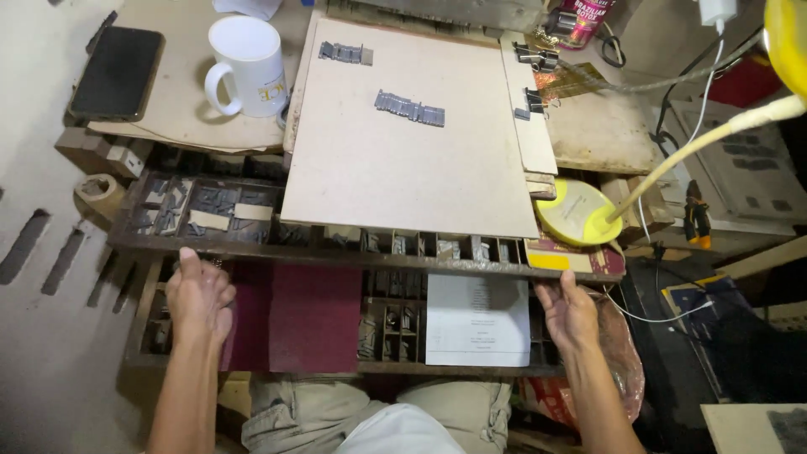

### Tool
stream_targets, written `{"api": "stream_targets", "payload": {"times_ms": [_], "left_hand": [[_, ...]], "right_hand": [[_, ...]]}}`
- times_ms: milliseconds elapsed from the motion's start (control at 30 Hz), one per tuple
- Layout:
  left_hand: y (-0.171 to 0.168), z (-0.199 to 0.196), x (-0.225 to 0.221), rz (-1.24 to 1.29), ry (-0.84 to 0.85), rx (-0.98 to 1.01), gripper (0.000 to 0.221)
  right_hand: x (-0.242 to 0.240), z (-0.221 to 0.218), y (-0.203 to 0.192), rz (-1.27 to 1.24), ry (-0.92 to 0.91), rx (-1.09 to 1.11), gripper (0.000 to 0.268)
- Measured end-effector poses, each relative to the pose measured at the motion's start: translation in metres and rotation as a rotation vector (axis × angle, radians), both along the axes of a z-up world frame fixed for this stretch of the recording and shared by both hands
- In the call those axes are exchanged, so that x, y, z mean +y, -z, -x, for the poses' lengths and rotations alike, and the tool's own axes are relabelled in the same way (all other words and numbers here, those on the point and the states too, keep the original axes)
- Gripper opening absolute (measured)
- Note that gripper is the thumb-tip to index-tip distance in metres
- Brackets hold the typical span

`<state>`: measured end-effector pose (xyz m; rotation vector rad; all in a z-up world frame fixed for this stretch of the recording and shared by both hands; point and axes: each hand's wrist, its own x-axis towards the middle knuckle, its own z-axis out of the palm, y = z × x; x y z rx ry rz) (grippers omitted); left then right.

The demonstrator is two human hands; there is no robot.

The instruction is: The person is performing manual typesetting by selecting individual metal type characters from a wooden case and arranging them on a layout board. They also handle a book and reposition the type case.

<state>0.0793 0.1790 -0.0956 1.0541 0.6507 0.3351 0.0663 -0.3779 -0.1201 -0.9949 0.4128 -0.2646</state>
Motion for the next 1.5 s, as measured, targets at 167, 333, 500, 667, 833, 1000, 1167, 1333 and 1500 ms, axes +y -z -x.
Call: {"api": "stream_targets", "payload": {"times_ms": [167,333,500,667,833,1000,1167,1333,1500], "left_hand": [[0.005,-0.009,-0.003,-0.044,-0.022,0.029,0.051],[0.01,-0.009,-0.003,-0.015,-0.048,-0.025,0.049],[0.017,0.003,0.005,-0.027,0.002,-0.039,0.045],[-0.01,0.058,-0.069,-0.333,0.112,0.206,0.051],[0.023,0.074,-0.166,-0.62,0.543,0.112,0.055],[0.062,0.051,-0.225,-0.355,0.555,0.061,0.069],[0.09,0.03,-0.286,-0.331,0.565,-0.297,0.051],[0.102,0.037,-0.302,-0.65,0.615,-0.388,0.039],[0.057,0.047,-0.239,-0.74,0.651,-0.49,0.043]], "right_hand": [[-0.012,-0.019,0.011,0.021,-0.019,-0.018,0.028],[-0.019,-0.019,0.023,0.011,0.013,0.009,0.033],[0.012,0.006,-0.01,0.249,-0.047,0.117,0.066],[0.073,0.058,-0.08,1.305,-0.413,0.913,0.095],[0.065,0.076,-0.005,1.352,-0.432,0.88,0.107],[0.01,0.084,-0.002,0.942,-0.175,0.719,0.042],[-0.064,0.104,0.011,0.761,-0.073,0.883,0.044],[-0.04,0.114,0.002,0.895,-0.114,0.796,0.035],[-0.058,0.08,0.058,1.142,-0.263,0.872,0.046]]}}
